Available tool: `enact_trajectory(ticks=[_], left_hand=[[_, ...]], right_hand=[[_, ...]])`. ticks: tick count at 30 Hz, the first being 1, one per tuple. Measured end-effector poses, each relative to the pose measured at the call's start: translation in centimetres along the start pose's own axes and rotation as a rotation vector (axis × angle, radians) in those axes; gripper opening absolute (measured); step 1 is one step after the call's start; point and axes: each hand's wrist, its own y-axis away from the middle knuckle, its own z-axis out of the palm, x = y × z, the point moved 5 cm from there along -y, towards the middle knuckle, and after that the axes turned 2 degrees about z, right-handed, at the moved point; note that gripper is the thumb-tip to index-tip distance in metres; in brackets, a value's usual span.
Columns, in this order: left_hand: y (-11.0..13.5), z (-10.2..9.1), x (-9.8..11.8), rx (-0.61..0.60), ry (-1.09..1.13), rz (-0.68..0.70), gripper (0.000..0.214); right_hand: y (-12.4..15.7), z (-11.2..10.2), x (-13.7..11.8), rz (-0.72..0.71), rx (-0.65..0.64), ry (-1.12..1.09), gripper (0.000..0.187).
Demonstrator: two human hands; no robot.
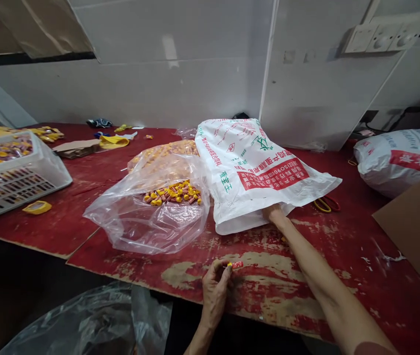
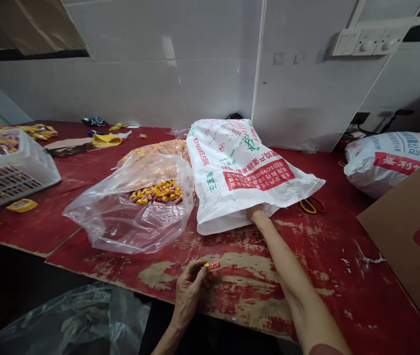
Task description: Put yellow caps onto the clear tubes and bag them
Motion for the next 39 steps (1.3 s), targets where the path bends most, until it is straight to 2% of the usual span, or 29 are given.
enact_trajectory(ticks=[6,9,11,13,17,20,26,32,35,39], left_hand=[[0.3,-0.1,0.4,0.01,-0.014,0.027,0.029],[0.2,-0.5,0.1,0.042,0.067,0.017,0.031],[0.2,-0.7,-0.1,0.068,0.131,-0.013,0.032],[0.2,-0.5,-0.2,0.078,0.189,-0.051,0.029],[0.6,0.6,-0.3,0.084,0.315,-0.123,0.029],[1.0,1.2,-0.3,0.117,0.35,-0.163,0.033],[1.4,0.6,-0.6,0.186,0.303,-0.168,0.034],[2.2,1.1,-0.9,0.134,0.216,-0.158,0.028],[2.8,1.6,-0.4,0.062,0.111,-0.114,0.029],[3.1,2.0,0.6,0.029,-0.047,-0.005,0.028]], right_hand=[[-0.2,-1.8,-1.0,0.047,0.019,-0.023,0.042],[1.5,-2.9,-1.4,0.098,0.061,-0.048,0.036],[4.1,-3.4,-2.0,0.091,0.069,-0.075,0.035],[7.7,-3.6,-3.1,0.018,0.028,-0.122,0.035],[14.8,-3.4,-6.2,-0.206,-0.156,-0.508,0.031],[17.7,-3.2,-7.6,-0.206,-0.198,-0.723,0.03],[18.3,-2.7,-8.7,-0.197,-0.152,-0.739,0.029],[18.7,-1.9,-10.5,-0.215,-0.171,-0.759,0.029],[19.2,-1.1,-11.2,-0.204,-0.079,-0.783,0.026],[19.6,-0.2,-11.3,-0.179,0.036,-0.747,0.023]])
